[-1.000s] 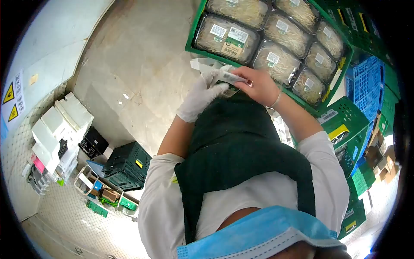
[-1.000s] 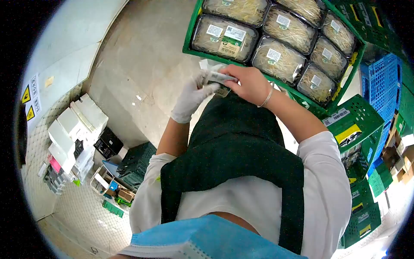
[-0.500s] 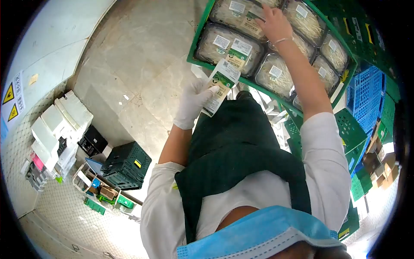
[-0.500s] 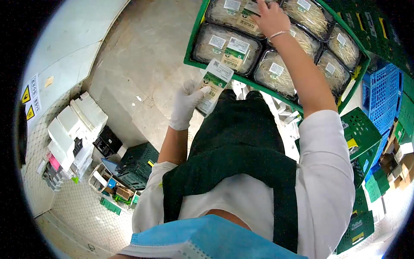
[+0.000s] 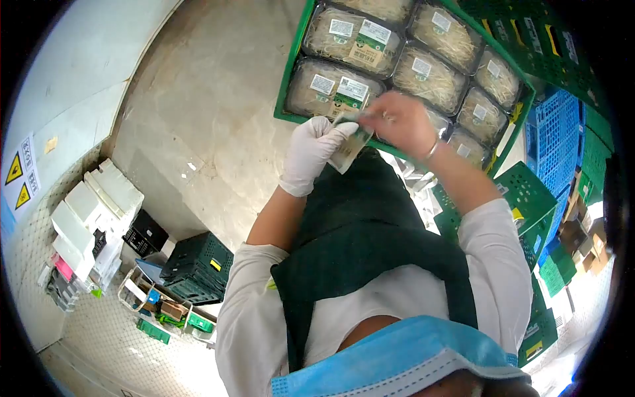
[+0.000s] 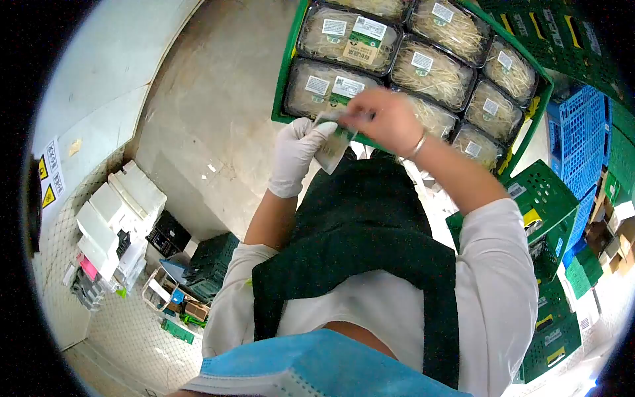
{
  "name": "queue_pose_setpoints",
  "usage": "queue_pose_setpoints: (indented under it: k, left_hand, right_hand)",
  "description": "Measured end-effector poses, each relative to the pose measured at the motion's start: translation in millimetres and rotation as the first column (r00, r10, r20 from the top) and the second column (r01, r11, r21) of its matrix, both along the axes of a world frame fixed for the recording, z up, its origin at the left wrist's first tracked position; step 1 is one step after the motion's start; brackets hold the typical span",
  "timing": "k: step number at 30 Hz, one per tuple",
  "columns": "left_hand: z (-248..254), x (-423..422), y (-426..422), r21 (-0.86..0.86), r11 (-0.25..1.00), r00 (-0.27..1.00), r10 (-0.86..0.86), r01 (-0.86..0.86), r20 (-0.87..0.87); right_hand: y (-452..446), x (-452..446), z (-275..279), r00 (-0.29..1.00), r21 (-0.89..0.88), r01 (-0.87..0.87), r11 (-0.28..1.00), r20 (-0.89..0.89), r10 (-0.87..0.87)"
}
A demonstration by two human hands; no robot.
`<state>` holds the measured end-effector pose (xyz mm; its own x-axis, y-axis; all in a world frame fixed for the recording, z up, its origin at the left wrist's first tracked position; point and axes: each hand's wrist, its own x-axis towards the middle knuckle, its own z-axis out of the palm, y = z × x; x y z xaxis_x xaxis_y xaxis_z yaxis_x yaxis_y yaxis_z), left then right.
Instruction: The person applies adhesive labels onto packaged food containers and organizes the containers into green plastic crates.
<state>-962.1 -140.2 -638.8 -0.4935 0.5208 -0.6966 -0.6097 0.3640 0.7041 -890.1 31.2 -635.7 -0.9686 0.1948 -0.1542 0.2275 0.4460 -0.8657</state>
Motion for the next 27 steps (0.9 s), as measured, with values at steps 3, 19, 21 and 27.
queue_pose_setpoints:
  k: [3, 19, 21, 27]
  left_hand:
    - [-10.5, -4.7, -1.5, -0.019, 0.999, 0.998, -0.027, 0.026, -0.055]
    - [-18.0, 10.0, 18.5, 0.161, 0.979, 0.992, 0.128, -0.127, 0.001]
    - [-15.7, 8.1, 33.1, -0.012, 0.958, 0.958, -0.286, 0.285, -0.037]
    - [4.7, 35.5, 90.2, 0.013, 1.0, 0.995, 0.014, -0.015, 0.097]
  right_hand:
    - [75.3, -51.4, -18.1, 1.0, 0.424, 0.017, 0.906, -0.005, -0.017]
    - [58.9, -0.2, -6.5, 0.981, -0.217, -0.131, 0.967, 0.111, 0.158]
    - [59.7, 18.2, 4.2, 0.984, -0.207, -0.05, 0.977, 0.159, 0.084]
    - [69.6, 55.8, -0.2, 0.985, -0.021, 0.155, 0.988, -0.072, -0.156]
